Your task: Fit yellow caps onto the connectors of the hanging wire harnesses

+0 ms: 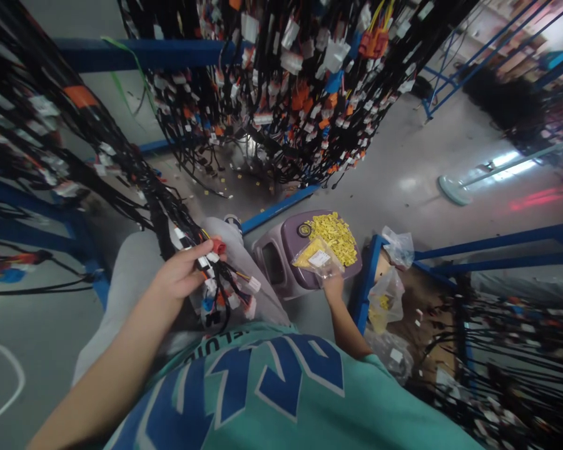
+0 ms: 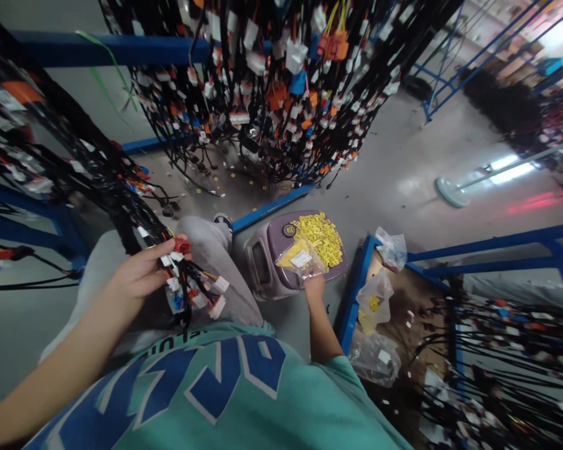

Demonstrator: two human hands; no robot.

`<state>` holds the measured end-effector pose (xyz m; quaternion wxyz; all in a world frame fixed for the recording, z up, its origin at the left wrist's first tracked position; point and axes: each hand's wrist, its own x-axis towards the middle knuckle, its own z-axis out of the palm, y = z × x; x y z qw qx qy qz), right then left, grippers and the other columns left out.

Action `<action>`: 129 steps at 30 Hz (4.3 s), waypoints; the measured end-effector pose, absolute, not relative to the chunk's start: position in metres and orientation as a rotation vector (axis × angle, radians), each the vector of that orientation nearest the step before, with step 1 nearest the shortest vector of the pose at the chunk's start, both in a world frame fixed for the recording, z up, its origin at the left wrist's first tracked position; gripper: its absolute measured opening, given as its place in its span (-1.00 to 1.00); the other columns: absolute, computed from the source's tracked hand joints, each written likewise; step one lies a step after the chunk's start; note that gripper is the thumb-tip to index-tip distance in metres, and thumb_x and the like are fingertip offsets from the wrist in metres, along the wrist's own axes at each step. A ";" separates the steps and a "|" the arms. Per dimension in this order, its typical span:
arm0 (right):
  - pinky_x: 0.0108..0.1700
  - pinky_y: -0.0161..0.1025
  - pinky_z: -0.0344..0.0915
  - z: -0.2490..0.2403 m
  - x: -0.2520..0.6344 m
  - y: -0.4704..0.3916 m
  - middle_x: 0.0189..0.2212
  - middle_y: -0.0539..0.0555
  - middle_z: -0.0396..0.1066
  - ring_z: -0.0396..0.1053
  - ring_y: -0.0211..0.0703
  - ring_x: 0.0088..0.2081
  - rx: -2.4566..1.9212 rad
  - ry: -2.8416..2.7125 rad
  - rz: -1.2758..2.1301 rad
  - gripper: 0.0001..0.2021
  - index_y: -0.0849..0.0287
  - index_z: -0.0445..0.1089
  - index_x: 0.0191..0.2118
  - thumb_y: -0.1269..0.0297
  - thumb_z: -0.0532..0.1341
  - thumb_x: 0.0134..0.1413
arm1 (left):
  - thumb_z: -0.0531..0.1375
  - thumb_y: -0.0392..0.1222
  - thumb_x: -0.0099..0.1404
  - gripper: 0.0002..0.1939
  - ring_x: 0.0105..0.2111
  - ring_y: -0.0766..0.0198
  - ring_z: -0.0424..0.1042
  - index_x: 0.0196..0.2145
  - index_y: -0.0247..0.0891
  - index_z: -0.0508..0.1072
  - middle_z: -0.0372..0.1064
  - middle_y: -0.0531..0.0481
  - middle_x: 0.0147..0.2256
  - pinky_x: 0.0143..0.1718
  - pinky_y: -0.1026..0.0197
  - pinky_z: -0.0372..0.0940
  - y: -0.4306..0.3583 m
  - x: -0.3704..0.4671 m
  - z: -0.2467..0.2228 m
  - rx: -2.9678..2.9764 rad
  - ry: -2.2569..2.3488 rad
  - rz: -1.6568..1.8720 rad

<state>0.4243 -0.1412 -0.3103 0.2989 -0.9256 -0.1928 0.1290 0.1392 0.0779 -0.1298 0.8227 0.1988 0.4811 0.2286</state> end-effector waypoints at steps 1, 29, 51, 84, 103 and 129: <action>-0.32 -0.20 0.13 -0.309 0.424 -0.142 -0.48 0.16 0.36 0.26 -0.08 -0.40 -2.450 -0.511 0.337 -0.81 0.21 0.27 -0.48 0.20 0.03 -0.18 | 0.16 -0.46 0.04 -0.90 -0.64 0.31 0.40 -0.47 -0.36 0.43 0.40 0.02 -0.59 -0.60 0.31 0.35 0.078 0.139 -0.131 0.422 1.012 0.484; -0.57 -0.36 0.26 -0.116 0.278 -0.038 -0.58 -0.02 0.39 0.32 -0.31 -0.58 -1.250 -0.592 1.258 -0.80 0.17 0.38 -0.47 0.25 0.33 -0.34 | 0.17 -0.37 0.06 -0.87 -0.60 0.28 0.39 -0.35 -0.34 0.41 0.40 0.01 -0.53 -0.57 0.24 0.28 0.052 0.122 -0.124 0.300 0.685 0.414; -0.31 -0.31 0.23 -0.120 0.240 -0.021 -0.45 -0.03 0.31 0.30 -0.31 -0.37 -1.317 -1.288 0.553 -0.99 0.14 0.35 -0.42 0.37 0.20 -0.04 | 0.20 -0.35 0.05 -0.85 -0.62 0.32 0.39 -0.34 -0.34 0.40 0.39 0.03 -0.57 -0.59 0.31 0.27 0.048 0.115 -0.128 0.299 0.605 0.471; -0.71 -0.48 -0.02 -0.124 0.242 -0.006 -0.69 -0.12 0.30 0.24 -0.37 -0.65 -1.267 -0.692 1.288 -0.78 0.19 0.26 -0.57 0.32 0.34 -0.38 | 0.32 -0.27 -0.12 -0.73 -0.62 0.33 0.35 -0.41 -0.35 0.41 0.36 0.04 -0.61 -0.59 0.30 0.27 0.048 0.118 -0.132 0.515 0.667 0.491; -0.47 -0.39 0.21 -0.164 0.270 -0.001 -0.52 -0.07 0.30 0.27 -0.35 -0.50 -1.455 -0.812 1.328 -0.71 0.19 0.32 -0.34 0.09 0.22 -0.17 | -0.04 -0.10 0.26 -0.61 -0.59 0.19 0.44 -0.37 -0.46 0.47 0.45 -0.17 -0.57 -0.53 0.20 0.33 0.074 0.106 -0.146 0.309 0.656 0.424; -0.41 -0.35 0.15 -0.127 0.247 -0.024 -0.50 -0.02 0.27 0.19 -0.30 -0.47 -1.561 -1.563 0.545 -0.89 0.15 0.35 -0.37 0.34 0.19 -0.14 | 0.26 -0.45 -0.19 -0.63 -0.48 0.13 0.47 -0.31 -0.37 0.44 0.46 -0.07 -0.52 -0.44 0.17 0.35 0.053 0.098 -0.181 0.455 0.427 0.426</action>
